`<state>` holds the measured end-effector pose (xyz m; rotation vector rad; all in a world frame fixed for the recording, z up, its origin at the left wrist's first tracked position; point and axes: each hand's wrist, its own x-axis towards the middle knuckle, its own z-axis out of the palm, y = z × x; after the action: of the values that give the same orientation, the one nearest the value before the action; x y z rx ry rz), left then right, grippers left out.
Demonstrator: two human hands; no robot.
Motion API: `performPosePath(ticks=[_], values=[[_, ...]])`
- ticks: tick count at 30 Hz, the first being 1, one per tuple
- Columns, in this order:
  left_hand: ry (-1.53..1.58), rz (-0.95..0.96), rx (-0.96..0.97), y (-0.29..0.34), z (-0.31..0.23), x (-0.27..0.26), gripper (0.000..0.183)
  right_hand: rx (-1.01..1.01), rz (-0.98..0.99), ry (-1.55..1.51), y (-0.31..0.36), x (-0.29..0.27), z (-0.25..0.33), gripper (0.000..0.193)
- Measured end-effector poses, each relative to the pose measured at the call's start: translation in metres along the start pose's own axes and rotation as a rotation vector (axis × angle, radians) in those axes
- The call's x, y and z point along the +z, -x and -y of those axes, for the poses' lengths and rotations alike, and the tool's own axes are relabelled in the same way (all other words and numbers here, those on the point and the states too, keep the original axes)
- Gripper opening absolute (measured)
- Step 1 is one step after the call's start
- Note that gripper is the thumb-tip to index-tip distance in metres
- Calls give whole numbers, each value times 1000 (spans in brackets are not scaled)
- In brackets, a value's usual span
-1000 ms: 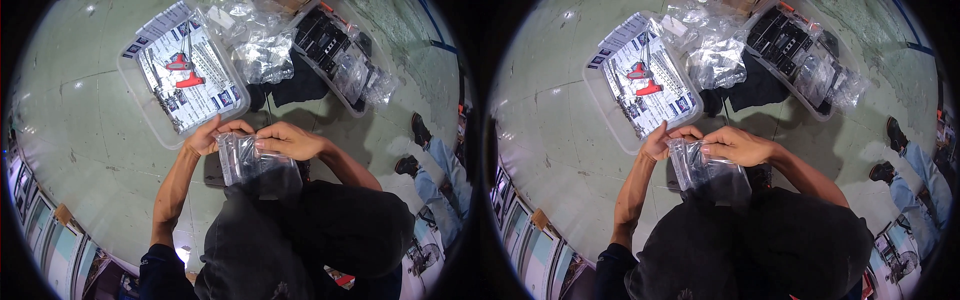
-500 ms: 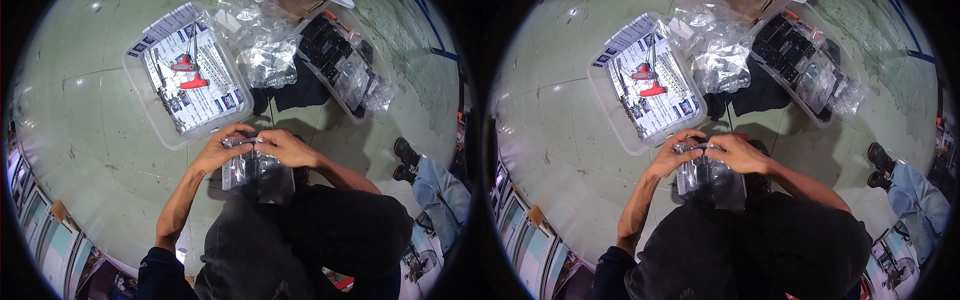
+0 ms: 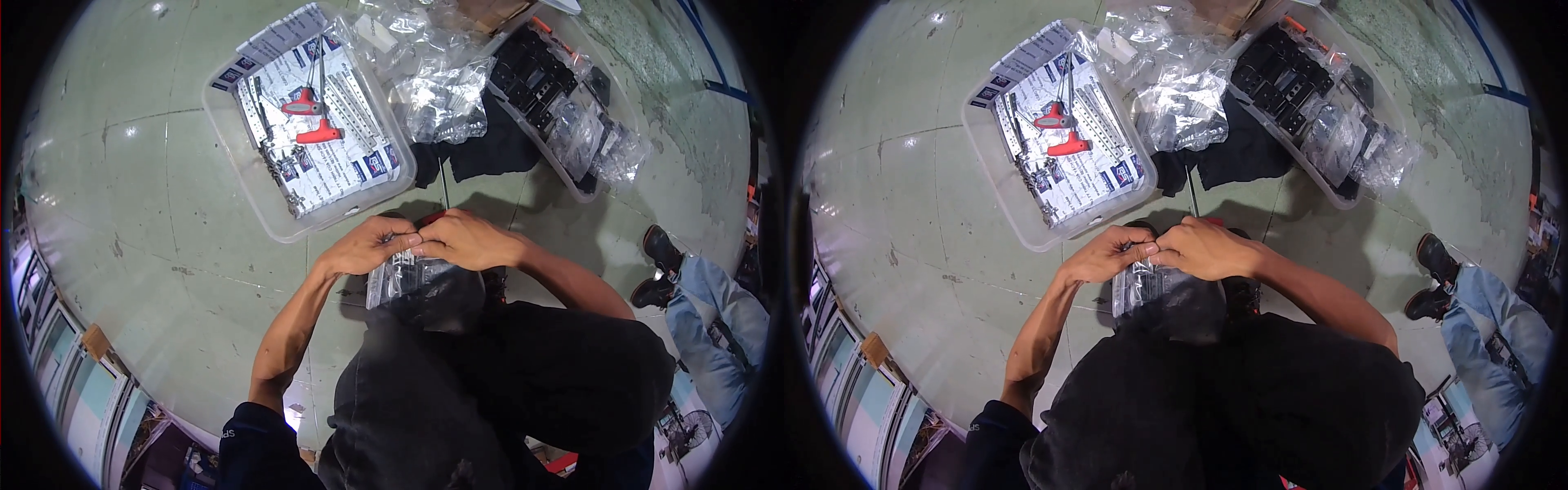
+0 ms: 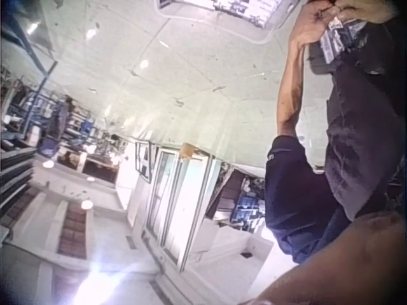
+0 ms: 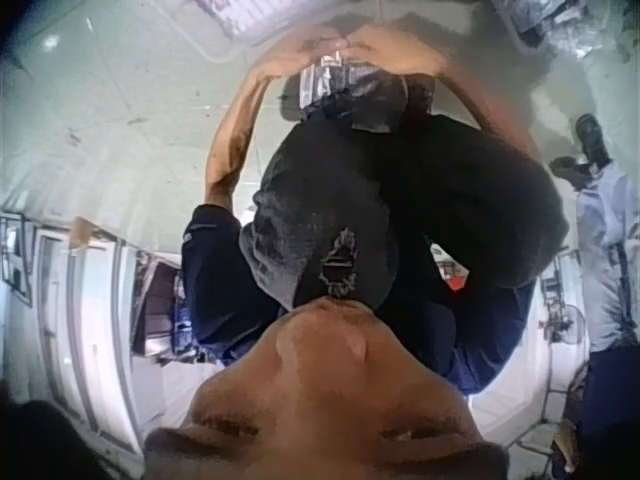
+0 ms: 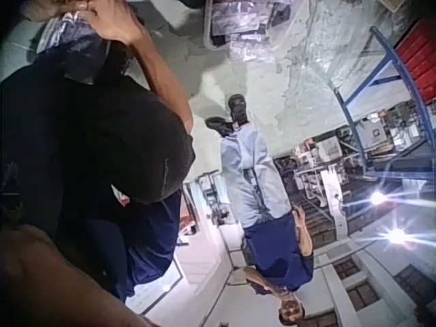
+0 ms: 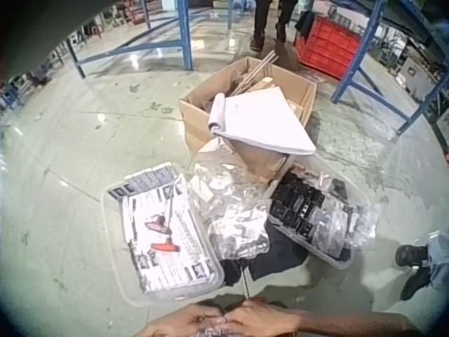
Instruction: The person assembles and adjusts metal hinges from a plastic bin using a hex key.
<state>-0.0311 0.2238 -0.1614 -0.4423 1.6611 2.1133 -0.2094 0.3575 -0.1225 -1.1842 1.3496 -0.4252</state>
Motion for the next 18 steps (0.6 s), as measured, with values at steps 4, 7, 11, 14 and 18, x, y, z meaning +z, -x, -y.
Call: performPosePath(ticks=[4, 7, 11, 14, 18], values=[[186, -102, 68, 2, 20, 19, 25, 23, 36, -42, 4, 2, -4, 33], [197, -137, 55, -1, 21, 27, 26, -81, -26, 97, 11, 13, -15, 28], [131, -178, 60, -5, 18, 34, 23, -249, -6, 354, 17, 10, -14, 15], [106, -236, 97, -4, 19, 41, 25, -368, 111, 408, 21, 10, -1, 14], [59, -342, -52, -3, 27, 44, 26, -555, 322, 16, 39, 36, 24, 11]])
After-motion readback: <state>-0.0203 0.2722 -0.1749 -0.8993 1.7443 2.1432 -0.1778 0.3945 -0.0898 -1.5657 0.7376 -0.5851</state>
